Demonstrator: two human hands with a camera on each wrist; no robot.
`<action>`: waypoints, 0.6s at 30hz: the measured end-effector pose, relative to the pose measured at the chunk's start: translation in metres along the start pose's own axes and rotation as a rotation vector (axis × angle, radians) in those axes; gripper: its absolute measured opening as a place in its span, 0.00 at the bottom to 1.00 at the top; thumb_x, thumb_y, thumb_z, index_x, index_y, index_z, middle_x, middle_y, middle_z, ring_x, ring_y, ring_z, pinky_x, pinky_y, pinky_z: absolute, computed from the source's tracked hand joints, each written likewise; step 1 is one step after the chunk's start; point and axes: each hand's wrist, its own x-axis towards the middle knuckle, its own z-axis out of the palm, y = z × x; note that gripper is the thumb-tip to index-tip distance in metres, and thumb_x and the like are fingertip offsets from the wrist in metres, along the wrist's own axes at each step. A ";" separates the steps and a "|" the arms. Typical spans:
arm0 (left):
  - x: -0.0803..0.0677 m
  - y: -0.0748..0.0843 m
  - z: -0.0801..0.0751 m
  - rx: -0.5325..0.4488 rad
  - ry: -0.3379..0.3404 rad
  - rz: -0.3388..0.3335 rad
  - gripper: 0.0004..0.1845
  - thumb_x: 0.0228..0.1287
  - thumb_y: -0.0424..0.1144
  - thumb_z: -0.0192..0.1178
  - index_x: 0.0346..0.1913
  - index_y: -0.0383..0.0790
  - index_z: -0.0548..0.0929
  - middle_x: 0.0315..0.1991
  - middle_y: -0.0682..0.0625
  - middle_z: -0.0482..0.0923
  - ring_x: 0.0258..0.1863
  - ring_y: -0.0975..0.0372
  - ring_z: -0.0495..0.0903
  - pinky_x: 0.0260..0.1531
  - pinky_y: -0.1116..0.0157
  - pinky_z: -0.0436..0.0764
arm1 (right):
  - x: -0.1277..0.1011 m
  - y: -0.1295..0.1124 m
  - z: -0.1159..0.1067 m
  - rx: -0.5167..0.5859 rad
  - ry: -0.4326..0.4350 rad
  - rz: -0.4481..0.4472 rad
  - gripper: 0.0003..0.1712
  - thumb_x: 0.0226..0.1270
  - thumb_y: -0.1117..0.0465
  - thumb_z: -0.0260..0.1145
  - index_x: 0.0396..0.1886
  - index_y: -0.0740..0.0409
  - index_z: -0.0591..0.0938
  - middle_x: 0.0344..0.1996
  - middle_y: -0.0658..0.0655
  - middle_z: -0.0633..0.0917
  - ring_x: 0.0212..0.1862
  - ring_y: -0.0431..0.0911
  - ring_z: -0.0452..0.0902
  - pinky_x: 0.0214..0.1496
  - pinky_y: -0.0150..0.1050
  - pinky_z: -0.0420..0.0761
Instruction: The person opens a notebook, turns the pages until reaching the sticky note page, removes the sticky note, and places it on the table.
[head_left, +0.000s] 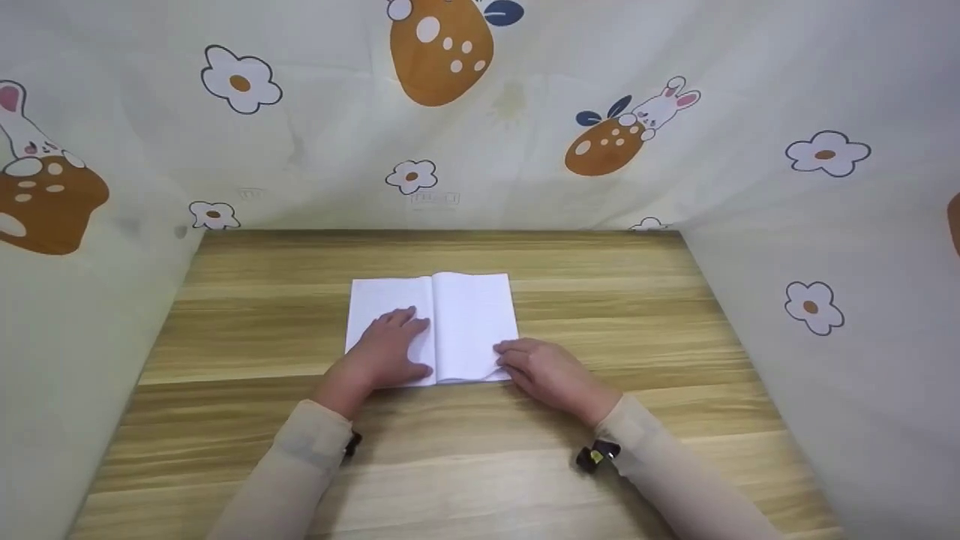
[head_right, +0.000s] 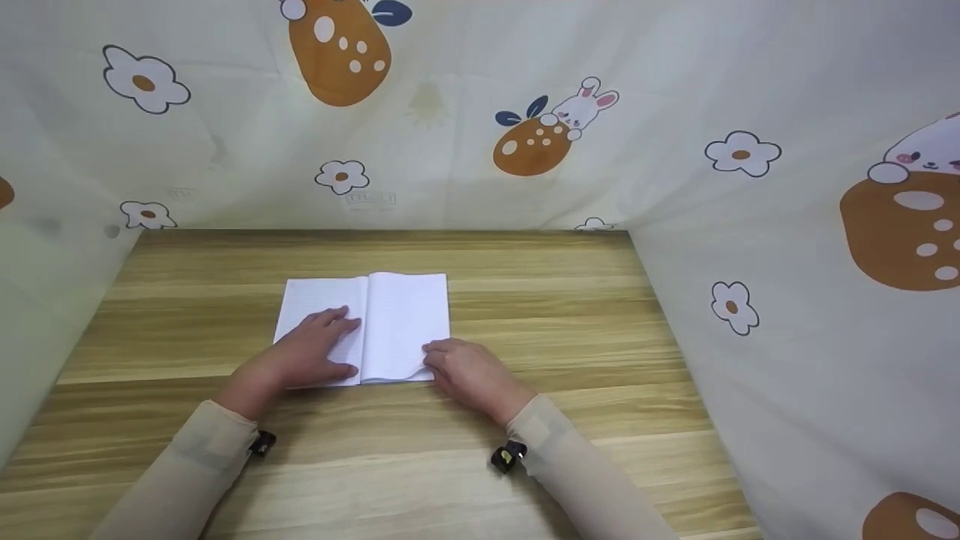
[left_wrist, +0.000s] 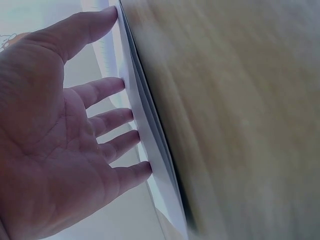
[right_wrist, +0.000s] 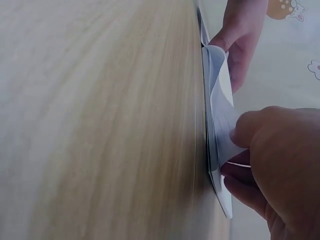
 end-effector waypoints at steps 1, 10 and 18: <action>0.000 0.000 0.000 0.002 0.000 0.000 0.44 0.68 0.49 0.75 0.81 0.33 0.72 0.85 0.31 0.60 0.84 0.35 0.58 0.83 0.39 0.56 | 0.000 0.001 0.000 0.013 0.015 -0.003 0.07 0.80 0.65 0.71 0.51 0.61 0.91 0.61 0.60 0.90 0.65 0.55 0.87 0.70 0.49 0.83; -0.001 0.001 0.000 -0.001 -0.002 0.000 0.45 0.69 0.50 0.75 0.82 0.33 0.71 0.85 0.31 0.59 0.84 0.35 0.58 0.84 0.40 0.56 | -0.001 0.007 0.000 0.074 0.075 0.035 0.03 0.79 0.65 0.72 0.47 0.58 0.90 0.47 0.55 0.92 0.53 0.51 0.89 0.60 0.47 0.88; 0.000 -0.001 0.001 -0.018 -0.010 -0.006 0.45 0.69 0.50 0.75 0.82 0.33 0.70 0.85 0.31 0.59 0.84 0.35 0.57 0.84 0.39 0.55 | 0.000 0.009 -0.001 0.134 0.104 0.087 0.02 0.78 0.63 0.74 0.42 0.56 0.88 0.39 0.52 0.89 0.44 0.47 0.86 0.50 0.46 0.88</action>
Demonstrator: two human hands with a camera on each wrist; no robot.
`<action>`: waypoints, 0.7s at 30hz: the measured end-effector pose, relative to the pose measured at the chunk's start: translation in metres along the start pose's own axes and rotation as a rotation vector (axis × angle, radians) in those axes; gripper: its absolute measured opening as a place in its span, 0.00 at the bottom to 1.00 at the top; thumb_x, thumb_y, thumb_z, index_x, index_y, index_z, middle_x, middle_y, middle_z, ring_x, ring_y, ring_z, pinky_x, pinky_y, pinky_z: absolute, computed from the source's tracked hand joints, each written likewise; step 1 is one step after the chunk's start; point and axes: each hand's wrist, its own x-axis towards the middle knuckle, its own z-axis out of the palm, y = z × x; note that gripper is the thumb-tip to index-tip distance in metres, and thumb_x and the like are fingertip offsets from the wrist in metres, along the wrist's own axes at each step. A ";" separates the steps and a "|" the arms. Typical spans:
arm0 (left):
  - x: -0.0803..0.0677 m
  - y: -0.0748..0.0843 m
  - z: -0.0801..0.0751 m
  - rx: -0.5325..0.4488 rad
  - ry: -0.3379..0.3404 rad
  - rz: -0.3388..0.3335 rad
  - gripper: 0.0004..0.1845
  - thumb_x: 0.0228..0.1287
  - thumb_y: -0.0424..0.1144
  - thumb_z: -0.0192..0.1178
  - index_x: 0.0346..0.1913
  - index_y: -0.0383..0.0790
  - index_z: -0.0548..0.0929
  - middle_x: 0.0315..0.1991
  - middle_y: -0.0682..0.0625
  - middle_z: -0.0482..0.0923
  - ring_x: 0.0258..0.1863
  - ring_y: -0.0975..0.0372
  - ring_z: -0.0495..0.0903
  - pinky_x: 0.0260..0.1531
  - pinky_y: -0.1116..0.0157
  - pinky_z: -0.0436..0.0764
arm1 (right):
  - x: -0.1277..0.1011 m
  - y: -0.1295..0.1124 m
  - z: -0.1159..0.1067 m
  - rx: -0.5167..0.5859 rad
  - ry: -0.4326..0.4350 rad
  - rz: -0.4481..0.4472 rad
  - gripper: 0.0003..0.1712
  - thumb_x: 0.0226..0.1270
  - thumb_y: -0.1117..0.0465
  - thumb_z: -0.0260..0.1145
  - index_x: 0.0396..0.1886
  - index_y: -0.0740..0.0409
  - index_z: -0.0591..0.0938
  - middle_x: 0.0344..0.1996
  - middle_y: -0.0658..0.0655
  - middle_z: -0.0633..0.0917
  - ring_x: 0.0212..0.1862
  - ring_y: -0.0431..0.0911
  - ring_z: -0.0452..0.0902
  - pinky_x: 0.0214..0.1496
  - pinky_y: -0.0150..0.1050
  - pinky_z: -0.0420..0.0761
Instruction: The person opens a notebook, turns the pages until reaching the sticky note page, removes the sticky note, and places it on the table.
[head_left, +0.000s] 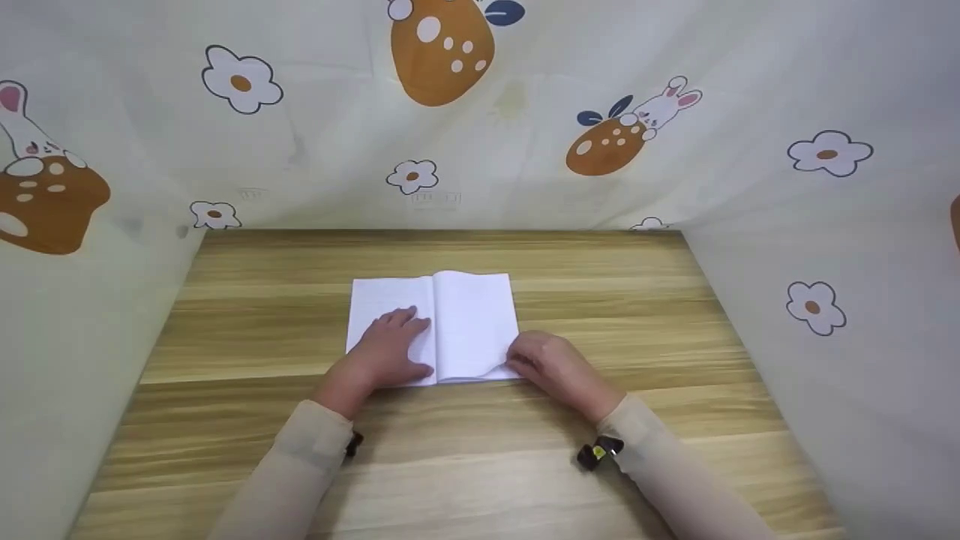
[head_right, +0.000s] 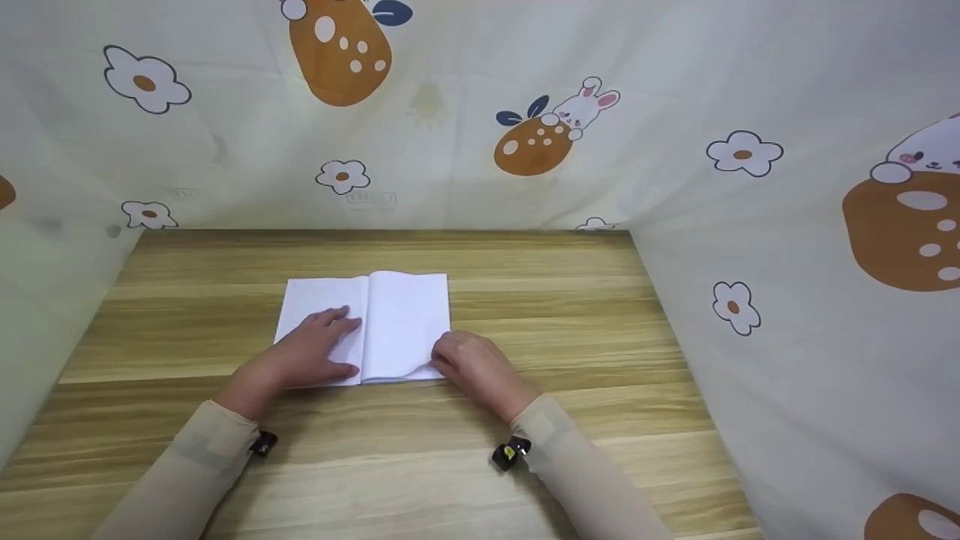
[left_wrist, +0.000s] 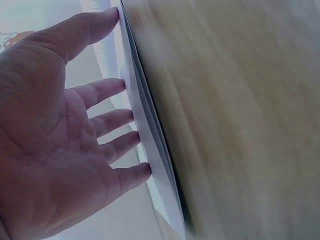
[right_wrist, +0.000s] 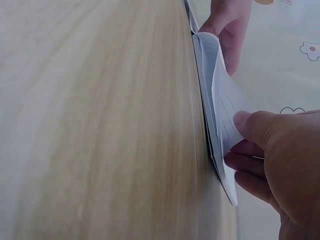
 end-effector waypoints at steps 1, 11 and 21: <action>0.000 0.000 0.000 -0.003 -0.001 -0.001 0.45 0.69 0.50 0.74 0.82 0.33 0.71 0.85 0.31 0.59 0.84 0.35 0.57 0.84 0.39 0.55 | 0.000 0.000 -0.001 0.006 0.003 0.003 0.02 0.78 0.63 0.74 0.42 0.56 0.88 0.39 0.52 0.89 0.43 0.47 0.85 0.50 0.46 0.88; 0.000 0.001 -0.001 0.001 -0.002 0.002 0.45 0.69 0.50 0.74 0.82 0.33 0.71 0.85 0.30 0.59 0.84 0.35 0.57 0.84 0.38 0.55 | 0.005 -0.005 -0.007 0.018 0.069 -0.047 0.02 0.77 0.65 0.75 0.43 0.56 0.88 0.39 0.51 0.89 0.41 0.46 0.84 0.47 0.45 0.87; -0.001 0.002 -0.001 -0.007 0.004 0.004 0.45 0.69 0.49 0.75 0.82 0.33 0.70 0.85 0.30 0.59 0.84 0.35 0.57 0.84 0.38 0.55 | 0.010 -0.012 -0.015 -0.003 0.084 -0.044 0.02 0.78 0.64 0.74 0.43 0.54 0.87 0.39 0.48 0.89 0.40 0.43 0.81 0.44 0.44 0.86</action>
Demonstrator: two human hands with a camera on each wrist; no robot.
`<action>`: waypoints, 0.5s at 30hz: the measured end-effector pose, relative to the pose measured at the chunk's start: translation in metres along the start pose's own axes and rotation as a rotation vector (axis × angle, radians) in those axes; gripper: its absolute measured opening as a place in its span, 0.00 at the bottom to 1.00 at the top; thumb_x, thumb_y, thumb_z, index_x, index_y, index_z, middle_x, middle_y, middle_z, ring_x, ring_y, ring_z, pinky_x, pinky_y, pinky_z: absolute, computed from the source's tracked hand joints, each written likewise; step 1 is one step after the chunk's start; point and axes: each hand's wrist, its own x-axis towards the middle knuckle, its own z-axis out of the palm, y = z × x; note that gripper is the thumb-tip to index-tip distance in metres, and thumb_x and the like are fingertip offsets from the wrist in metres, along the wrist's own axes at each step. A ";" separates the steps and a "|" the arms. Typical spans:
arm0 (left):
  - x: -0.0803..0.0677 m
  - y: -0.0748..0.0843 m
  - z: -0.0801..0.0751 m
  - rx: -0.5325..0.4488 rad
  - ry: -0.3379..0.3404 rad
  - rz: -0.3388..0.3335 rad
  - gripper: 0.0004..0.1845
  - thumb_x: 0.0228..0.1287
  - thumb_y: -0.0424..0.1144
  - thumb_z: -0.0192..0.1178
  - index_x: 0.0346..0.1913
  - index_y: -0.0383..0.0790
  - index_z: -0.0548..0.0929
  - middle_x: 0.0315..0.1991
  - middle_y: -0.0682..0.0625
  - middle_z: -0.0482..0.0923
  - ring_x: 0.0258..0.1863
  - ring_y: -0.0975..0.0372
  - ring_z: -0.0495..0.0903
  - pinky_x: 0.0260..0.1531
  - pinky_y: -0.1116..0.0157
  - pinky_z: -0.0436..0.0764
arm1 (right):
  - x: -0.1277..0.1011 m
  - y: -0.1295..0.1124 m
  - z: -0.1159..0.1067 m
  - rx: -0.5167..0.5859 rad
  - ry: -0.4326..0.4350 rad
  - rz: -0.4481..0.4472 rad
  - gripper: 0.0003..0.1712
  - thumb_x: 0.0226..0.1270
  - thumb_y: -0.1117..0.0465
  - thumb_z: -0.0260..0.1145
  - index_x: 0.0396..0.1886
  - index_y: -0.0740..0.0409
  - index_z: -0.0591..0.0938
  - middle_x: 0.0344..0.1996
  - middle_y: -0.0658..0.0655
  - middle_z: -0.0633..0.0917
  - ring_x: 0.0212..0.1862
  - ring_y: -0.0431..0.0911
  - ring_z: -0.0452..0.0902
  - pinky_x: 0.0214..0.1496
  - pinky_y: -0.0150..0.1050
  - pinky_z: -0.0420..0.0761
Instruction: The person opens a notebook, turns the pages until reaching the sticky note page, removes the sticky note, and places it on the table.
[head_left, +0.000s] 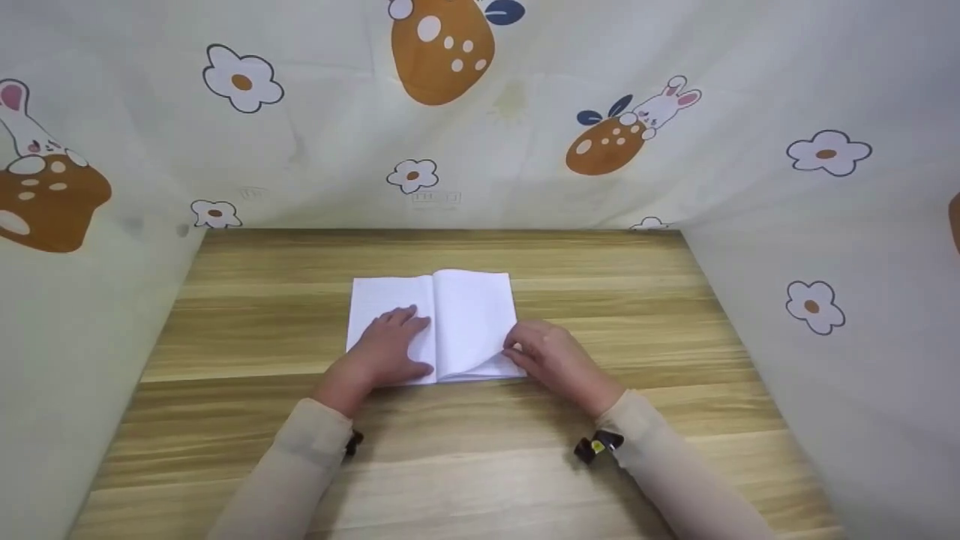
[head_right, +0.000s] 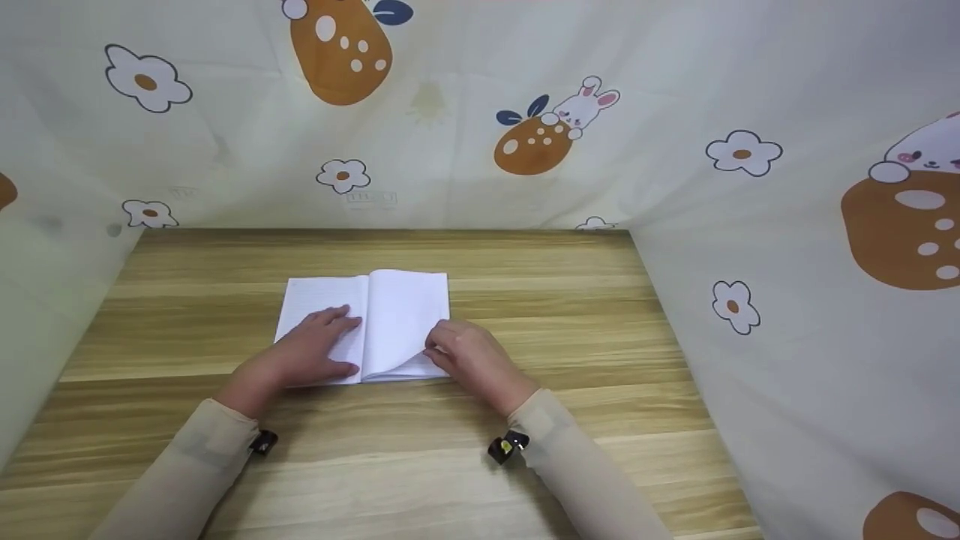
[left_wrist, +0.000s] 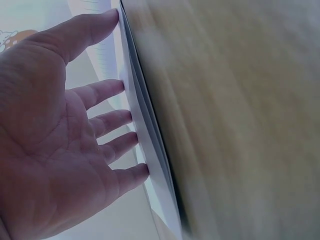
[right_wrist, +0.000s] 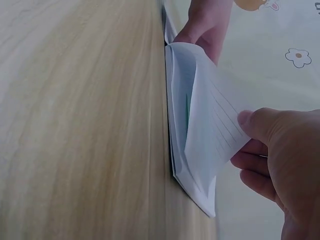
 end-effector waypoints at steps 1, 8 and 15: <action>0.000 0.000 0.000 -0.001 -0.001 -0.001 0.45 0.69 0.49 0.75 0.82 0.33 0.70 0.85 0.30 0.59 0.84 0.35 0.57 0.84 0.38 0.54 | 0.001 -0.001 0.000 -0.003 0.002 0.003 0.03 0.78 0.64 0.74 0.44 0.54 0.87 0.39 0.48 0.89 0.40 0.43 0.82 0.44 0.44 0.86; 0.001 -0.002 0.001 -0.004 0.008 -0.001 0.45 0.68 0.49 0.75 0.82 0.33 0.71 0.85 0.31 0.59 0.84 0.35 0.57 0.84 0.39 0.55 | 0.006 -0.004 -0.002 0.000 0.031 -0.034 0.04 0.76 0.66 0.76 0.42 0.55 0.87 0.39 0.49 0.89 0.42 0.45 0.85 0.47 0.44 0.87; 0.001 -0.003 0.001 -0.011 0.018 0.012 0.45 0.68 0.50 0.75 0.82 0.33 0.71 0.85 0.30 0.60 0.84 0.34 0.58 0.83 0.38 0.56 | 0.011 -0.005 -0.002 0.005 0.058 -0.066 0.05 0.75 0.66 0.77 0.41 0.56 0.86 0.39 0.50 0.89 0.43 0.46 0.87 0.48 0.44 0.88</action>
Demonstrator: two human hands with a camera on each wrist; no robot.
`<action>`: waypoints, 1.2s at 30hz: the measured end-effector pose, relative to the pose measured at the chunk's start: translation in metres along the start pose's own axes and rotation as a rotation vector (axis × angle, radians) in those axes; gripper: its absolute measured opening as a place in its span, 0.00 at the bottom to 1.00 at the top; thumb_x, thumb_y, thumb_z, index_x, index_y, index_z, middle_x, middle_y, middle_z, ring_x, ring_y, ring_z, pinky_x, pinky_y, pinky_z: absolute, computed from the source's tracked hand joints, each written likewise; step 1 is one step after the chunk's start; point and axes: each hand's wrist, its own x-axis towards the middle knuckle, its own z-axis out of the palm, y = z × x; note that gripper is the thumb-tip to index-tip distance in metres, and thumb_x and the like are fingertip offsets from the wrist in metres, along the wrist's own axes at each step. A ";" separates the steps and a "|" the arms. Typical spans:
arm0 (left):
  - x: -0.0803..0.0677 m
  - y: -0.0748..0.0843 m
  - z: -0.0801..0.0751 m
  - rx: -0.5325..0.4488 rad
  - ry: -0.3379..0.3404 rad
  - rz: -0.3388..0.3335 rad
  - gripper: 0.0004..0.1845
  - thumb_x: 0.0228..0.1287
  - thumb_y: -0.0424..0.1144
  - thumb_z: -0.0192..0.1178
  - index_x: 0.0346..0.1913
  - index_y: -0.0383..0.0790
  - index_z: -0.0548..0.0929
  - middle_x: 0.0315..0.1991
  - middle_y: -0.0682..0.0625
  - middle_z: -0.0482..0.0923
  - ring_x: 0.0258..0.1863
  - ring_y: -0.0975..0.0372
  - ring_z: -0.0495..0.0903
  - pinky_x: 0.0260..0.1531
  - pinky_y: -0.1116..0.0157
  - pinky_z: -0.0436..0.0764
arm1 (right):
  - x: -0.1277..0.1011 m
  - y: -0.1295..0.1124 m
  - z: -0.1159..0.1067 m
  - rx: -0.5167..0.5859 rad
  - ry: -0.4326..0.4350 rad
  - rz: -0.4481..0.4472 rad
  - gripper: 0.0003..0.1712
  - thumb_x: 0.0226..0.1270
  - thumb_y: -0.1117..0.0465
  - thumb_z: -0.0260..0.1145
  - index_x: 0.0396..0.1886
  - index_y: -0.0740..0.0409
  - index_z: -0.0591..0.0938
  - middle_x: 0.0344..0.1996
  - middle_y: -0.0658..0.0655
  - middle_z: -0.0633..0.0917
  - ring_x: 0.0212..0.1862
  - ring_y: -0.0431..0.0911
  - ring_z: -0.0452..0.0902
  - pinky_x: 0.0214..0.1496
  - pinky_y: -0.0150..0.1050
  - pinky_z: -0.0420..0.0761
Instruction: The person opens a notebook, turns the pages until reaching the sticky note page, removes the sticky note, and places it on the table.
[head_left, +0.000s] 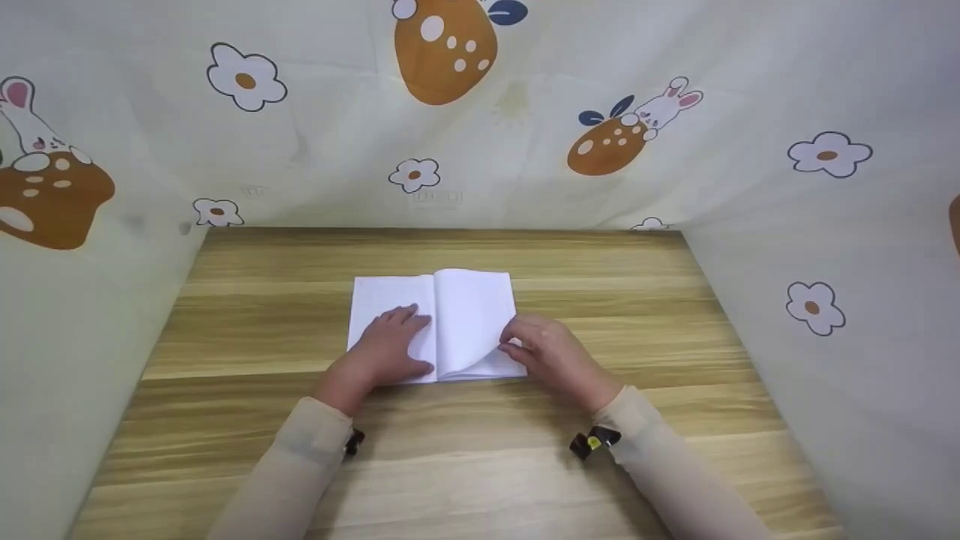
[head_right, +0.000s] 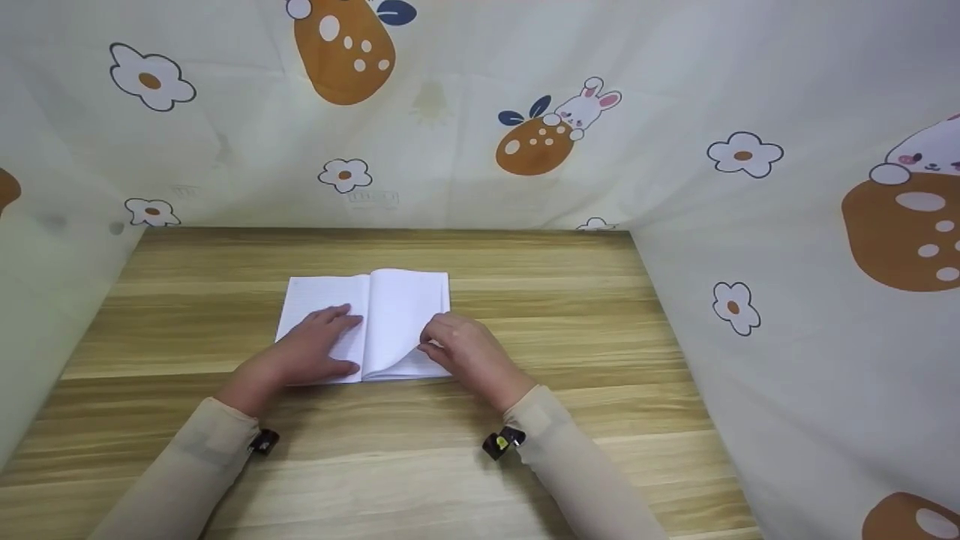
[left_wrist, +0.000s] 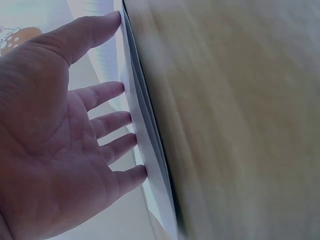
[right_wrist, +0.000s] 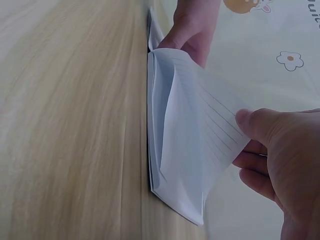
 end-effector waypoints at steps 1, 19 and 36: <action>0.000 0.000 -0.001 -0.002 0.000 0.001 0.45 0.68 0.49 0.75 0.81 0.33 0.71 0.85 0.30 0.60 0.83 0.34 0.58 0.83 0.38 0.56 | 0.000 0.000 0.000 0.000 0.002 -0.001 0.05 0.75 0.67 0.77 0.41 0.56 0.87 0.39 0.50 0.89 0.44 0.47 0.87 0.48 0.44 0.88; 0.003 0.062 0.002 -0.167 0.210 0.199 0.14 0.75 0.43 0.71 0.57 0.40 0.87 0.53 0.45 0.87 0.55 0.49 0.86 0.61 0.47 0.83 | 0.007 -0.005 -0.005 0.009 -0.029 0.066 0.05 0.76 0.65 0.76 0.44 0.54 0.87 0.41 0.50 0.91 0.46 0.47 0.89 0.49 0.43 0.89; 0.014 0.085 0.021 -0.093 0.242 0.192 0.07 0.75 0.45 0.70 0.46 0.46 0.87 0.41 0.53 0.84 0.42 0.59 0.83 0.48 0.55 0.86 | 0.007 -0.003 -0.001 0.005 0.035 -0.002 0.07 0.72 0.67 0.79 0.41 0.58 0.86 0.38 0.53 0.89 0.41 0.53 0.88 0.44 0.44 0.88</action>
